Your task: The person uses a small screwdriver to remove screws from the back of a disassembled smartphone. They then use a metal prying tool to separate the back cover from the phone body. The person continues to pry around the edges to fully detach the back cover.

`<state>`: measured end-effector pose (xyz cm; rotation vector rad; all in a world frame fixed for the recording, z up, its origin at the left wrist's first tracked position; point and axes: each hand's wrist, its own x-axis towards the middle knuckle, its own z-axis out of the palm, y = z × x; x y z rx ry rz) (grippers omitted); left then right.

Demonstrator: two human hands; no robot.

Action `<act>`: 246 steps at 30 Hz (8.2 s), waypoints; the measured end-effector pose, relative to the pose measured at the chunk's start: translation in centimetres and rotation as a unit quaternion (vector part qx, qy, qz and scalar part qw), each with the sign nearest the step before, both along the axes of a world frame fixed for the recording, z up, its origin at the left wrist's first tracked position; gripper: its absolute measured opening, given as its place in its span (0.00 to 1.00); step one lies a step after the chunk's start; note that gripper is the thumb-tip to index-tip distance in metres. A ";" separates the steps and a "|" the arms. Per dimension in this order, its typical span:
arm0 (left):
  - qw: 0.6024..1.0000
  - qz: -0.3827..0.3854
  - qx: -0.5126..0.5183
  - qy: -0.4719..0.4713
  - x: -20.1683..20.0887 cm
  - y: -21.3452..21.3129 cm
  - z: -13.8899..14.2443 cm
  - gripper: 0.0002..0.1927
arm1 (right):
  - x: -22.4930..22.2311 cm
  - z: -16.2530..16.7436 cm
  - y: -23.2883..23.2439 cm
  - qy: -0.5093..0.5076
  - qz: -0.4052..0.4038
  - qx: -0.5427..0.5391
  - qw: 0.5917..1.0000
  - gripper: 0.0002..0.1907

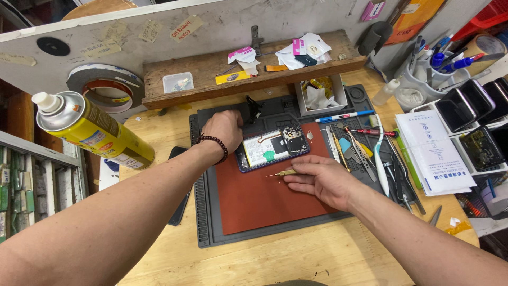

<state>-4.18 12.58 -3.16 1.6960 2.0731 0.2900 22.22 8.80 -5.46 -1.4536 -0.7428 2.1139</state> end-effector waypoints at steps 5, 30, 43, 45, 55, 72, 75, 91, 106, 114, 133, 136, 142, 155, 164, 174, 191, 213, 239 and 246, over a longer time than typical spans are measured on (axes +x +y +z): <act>0.999 -0.006 0.039 0.005 0.3 -0.3 0.3 0.12 | 0.2 0.3 0.0 0.014 -0.054 0.016 0.998 0.11; 0.989 -0.146 0.020 0.021 3.6 -5.4 1.1 0.35 | 2.9 4.3 3.6 -0.340 0.044 0.368 0.865 0.12; 0.989 -0.146 0.038 0.013 3.6 -5.4 0.8 0.35 | 1.6 5.3 3.5 -0.481 0.112 0.431 0.755 0.13; 0.989 -0.144 0.028 0.016 3.6 -5.4 0.7 0.33 | 1.1 5.9 3.8 -0.500 0.155 0.470 0.710 0.12; 0.983 -0.176 0.013 0.043 3.5 -5.1 1.1 0.33 | -0.9 8.7 6.0 -0.547 0.345 0.441 0.622 0.11; 0.977 -0.188 0.090 0.032 1.9 -6.6 0.9 0.30 | 3.2 3.8 5.3 -0.169 -0.064 0.222 0.958 0.07; 0.979 -0.188 0.073 0.023 1.5 -6.9 1.6 0.26 | 3.2 2.1 4.5 -0.126 -0.165 0.163 0.964 0.06; 0.989 -0.018 0.057 -0.132 0.3 -6.1 2.7 0.19 | 1.8 2.9 1.5 -0.578 0.179 0.340 0.720 0.17; 0.652 0.102 -0.110 -0.743 -3.1 -7.0 -0.5 0.19 | 1.7 1.8 1.8 -0.593 0.209 0.348 0.696 0.17; 0.652 0.112 -0.099 -0.743 -3.7 -6.7 -0.1 0.19 | 4.1 2.6 1.4 -0.606 0.134 0.311 0.720 0.16; 0.601 0.148 -0.143 -0.772 -3.0 -7.2 0.0 0.20 | 4.4 1.3 3.0 -0.645 0.224 0.345 0.644 0.17; 0.573 0.145 -0.143 -0.794 -3.2 -7.3 0.2 0.18 | 3.7 0.7 4.4 -0.647 0.209 0.319 0.661 0.21; 0.522 0.136 -0.144 -0.829 -3.6 -7.7 0.3 0.17 | 4.6 1.5 5.4 -0.599 0.194 0.266 0.730 0.11; 0.481 0.076 -0.186 -0.853 -3.1 -7.9 0.7 0.19 | -0.3 11.5 3.1 -0.074 -0.016 0.262 0.962 0.04; 0.548 0.092 -0.185 -0.810 -3.2 -7.8 -0.1 0.19 | -2.2 14.2 2.1 0.071 -0.049 0.333 0.939 0.06; 0.717 0.111 -0.064 -0.686 -3.1 -6.0 -1.9 0.12 | -4.2 10.6 1.5 0.007 -0.101 0.345 0.933 0.10; 0.971 -0.106 0.176 -0.119 -1.5 -3.7 1.0 0.12 | -2.3 5.8 1.0 -0.057 -0.068 0.350 0.933 0.09; 0.995 -0.018 0.045 -0.091 6.8 -4.8 3.8 0.26 | -0.8 5.4 1.5 -0.083 -0.011 0.339 0.937 0.06; 0.994 0.009 0.040 -0.102 6.9 -3.5 3.4 0.25 | -1.4 5.6 0.7 -0.245 0.055 0.482 0.839 0.05; 0.993 0.031 0.007 -0.118 6.9 -3.2 3.4 0.21 | -1.2 5.6 0.2 -0.278 0.167 0.779 0.537 0.07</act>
